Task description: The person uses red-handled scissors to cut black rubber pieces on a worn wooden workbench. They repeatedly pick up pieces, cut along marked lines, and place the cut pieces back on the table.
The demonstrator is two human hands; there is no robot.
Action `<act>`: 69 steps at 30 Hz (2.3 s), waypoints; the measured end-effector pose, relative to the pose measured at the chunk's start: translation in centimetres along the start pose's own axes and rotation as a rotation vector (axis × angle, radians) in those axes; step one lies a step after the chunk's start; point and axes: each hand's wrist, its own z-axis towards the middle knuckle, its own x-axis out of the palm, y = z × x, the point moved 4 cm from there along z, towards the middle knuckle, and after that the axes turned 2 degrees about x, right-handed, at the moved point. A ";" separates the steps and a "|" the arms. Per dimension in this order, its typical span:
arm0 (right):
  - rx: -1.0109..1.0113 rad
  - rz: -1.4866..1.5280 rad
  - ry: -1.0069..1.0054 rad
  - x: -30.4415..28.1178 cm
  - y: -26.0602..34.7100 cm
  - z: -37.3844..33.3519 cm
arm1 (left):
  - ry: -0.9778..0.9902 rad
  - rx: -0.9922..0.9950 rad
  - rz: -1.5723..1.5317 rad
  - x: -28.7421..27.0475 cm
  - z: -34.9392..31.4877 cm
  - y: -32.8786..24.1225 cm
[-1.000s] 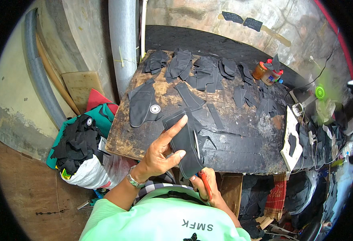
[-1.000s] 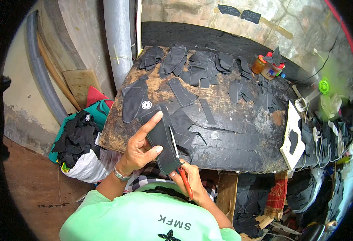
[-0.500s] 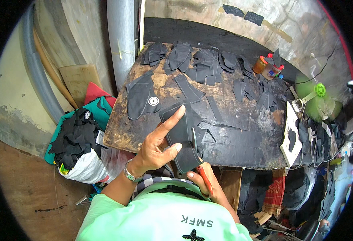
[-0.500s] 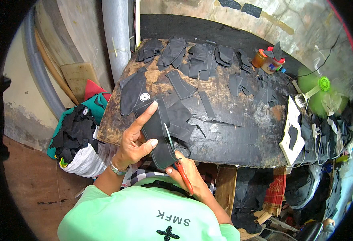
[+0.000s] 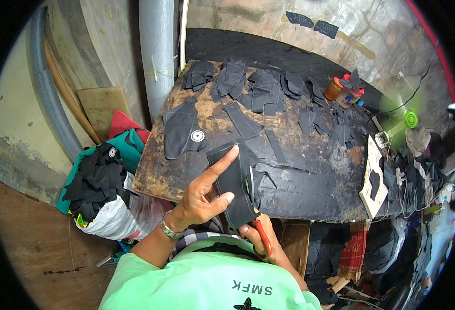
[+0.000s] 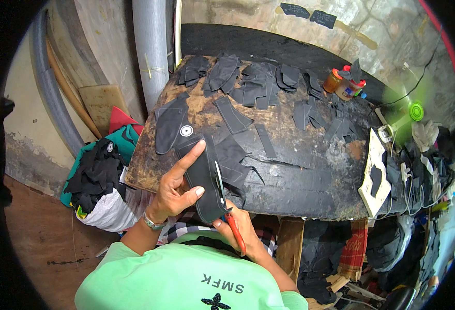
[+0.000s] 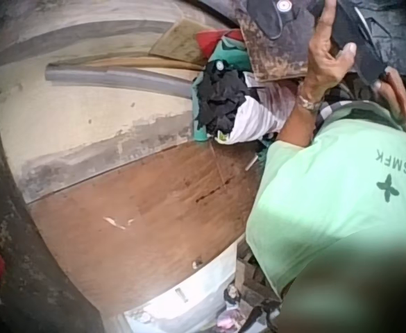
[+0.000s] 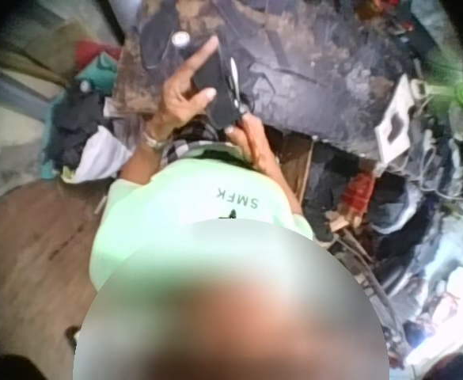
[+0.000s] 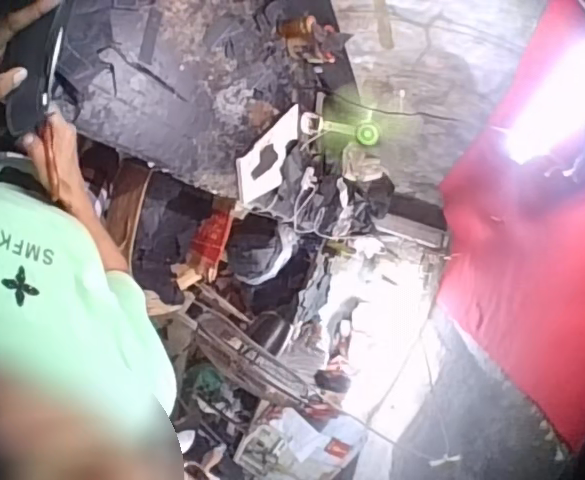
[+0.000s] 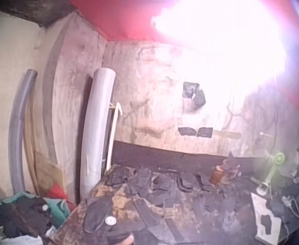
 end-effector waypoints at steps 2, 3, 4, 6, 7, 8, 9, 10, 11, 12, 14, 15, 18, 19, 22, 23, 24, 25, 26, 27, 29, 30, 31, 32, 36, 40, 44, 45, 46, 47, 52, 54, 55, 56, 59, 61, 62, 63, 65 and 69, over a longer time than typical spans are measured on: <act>-0.005 -0.081 0.011 -0.1 0.2 0.3 | -0.002 -0.005 -0.030 0.2 -0.2 0.0; -0.007 -0.121 0.017 0.0 0.3 0.4 | -0.014 -0.013 -0.054 0.2 -0.2 0.0; 0.008 -0.115 0.015 0.1 0.4 0.4 | -0.023 -0.021 -0.074 0.2 -0.3 0.0; 0.042 -0.102 0.017 0.2 0.3 0.3 | -0.006 -0.020 -0.032 0.2 -0.4 -0.1; 0.087 -0.089 0.024 0.3 0.1 0.1 | -0.001 -0.015 -0.028 0.2 -0.5 -0.1; 0.131 -0.077 0.030 0.2 -0.1 -0.1 | 0.002 -0.014 -0.011 0.2 -0.5 -0.1; 0.174 -0.065 0.035 0.2 -0.3 -0.2 | -0.001 -0.008 -0.012 0.2 -0.5 -0.1; 0.132 -0.026 0.035 0.3 -0.3 -0.3 | -0.003 -0.009 -0.019 0.2 -0.5 -0.1; 0.089 0.012 0.034 0.5 -0.3 -0.3 | -0.003 -0.015 -0.009 0.2 -0.5 -0.1; 0.074 0.028 0.036 0.5 -0.4 -0.4 | -0.002 -0.025 -0.004 0.3 -0.5 -0.1; 0.078 0.039 0.044 0.5 -0.4 -0.5 | 0.001 -0.039 -0.024 0.3 -0.5 -0.1; 0.138 -0.004 0.038 0.5 -0.7 -0.3 | 0.005 -0.045 -0.051 0.3 -0.5 -0.1; 0.113 -0.018 -0.019 0.2 -0.4 0.1 | 0.062 -0.046 -0.049 0.7 -0.6 0.0; 0.095 -0.074 -0.048 0.1 -0.3 0.4 | 0.074 -0.045 -0.044 0.9 -0.7 0.1; -0.003 -0.006 -0.077 0.3 -0.4 0.8 | 0.113 -0.011 -0.014 1.3 -0.9 0.3; 0.011 0.017 -0.085 0.2 -0.7 0.7 | 0.114 -0.002 -0.012 1.3 -0.9 0.4; 0.048 0.055 -0.090 0.2 -1.2 0.5 | 0.114 0.007 -0.010 1.3 -1.0 0.5; 0.085 0.093 -0.095 0.3 -1.6 0.3 | 0.114 0.002 -0.005 1.2 -1.0 0.5; 0.045 0.128 -0.059 0.3 -1.7 0.1 | 0.115 -0.003 0.000 1.1 -1.0 0.5; 0.004 0.162 -0.023 0.2 -1.7 -0.1 | 0.116 -0.006 0.005 1.0 -1.0 0.5; 0.000 0.201 0.009 0.3 -1.7 -0.2 | 0.118 -0.031 -0.016 0.9 -1.0 0.6; 0.036 0.207 0.006 0.4 -1.8 -0.2 | 0.126 -0.038 -0.032 1.0 -1.0 0.7; 0.112 0.217 0.006 0.5 -1.9 -0.2 | 0.137 -0.003 0.002 1.0 -0.9 0.6; 0.063 0.182 -0.024 0.3 -1.4 0.0 | 0.155 0.037 0.030 1.1 -0.8 0.5; 0.063 0.032 -0.145 -0.1 -0.4 0.9 | 0.215 0.093 0.072 1.9 -0.9 0.6; 0.233 0.059 -0.124 -0.1 -1.0 1.2 | 0.186 0.012 0.179 1.1 -1.5 1.3; 0.198 -0.485 -0.209 -2.7 -1.2 1.7 | -0.064 -0.160 0.150 -0.6 -2.2 3.0; 0.213 -0.726 -0.281 -3.8 -1.3 2.1 | -0.110 -0.177 0.055 -1.0 -2.2 3.4; 0.225 -0.967 -0.349 -4.8 -1.3 2.7 | -0.162 -0.179 -0.043 -1.4 -2.2 3.8; 0.202 -1.065 -0.397 -5.7 -1.3 3.3 | -0.214 -0.168 -0.100 -1.8 -2.2 4.0; 0.156 -1.350 -0.211 -8.5 -1.5 6.8 | -0.356 -0.012 -0.406 -4.2 -2.0 4.9; 0.135 -1.333 -0.051 -9.2 -1.0 8.0 | -0.431 -0.032 -0.338 -5.1 -2.2 5.9; 0.133 -1.325 0.013 -9.6 -0.7 8.7 | -0.487 -0.069 -0.289 -5.5 -2.6 6.6; 0.125 -1.310 0.073 -9.9 -0.5 9.5 | -0.513 -0.064 -0.255 -5.9 -3.0 7.2; 0.069 -1.155 0.028 -10.5 -0.3 13.7 | -0.569 -0.264 0.003 -6.8 -4.7 9.1; 0.020 -1.078 -0.133 -10.4 -1.2 16.9 | -0.553 -0.338 0.146 -6.9 -6.3 9.3; -0.010 -1.059 -0.256 -9.7 -2.0 18.6 | -0.562 -0.360 0.193 -6.9 -7.1 9.1; -0.042 -1.030 -0.379 -9.3 -2.6 19.9 | -0.545 -0.389 0.271 -7.0 -7.8 8.7; 0.000 -1.150 -0.458 -8.9 -4.0 21.2 | -0.534 -0.400 0.429 -7.3 -8.8 7.6; 0.062 -1.096 -0.518 -8.2 -4.7 22.9 | -0.527 -0.372 0.615 -8.2 -10.1 5.2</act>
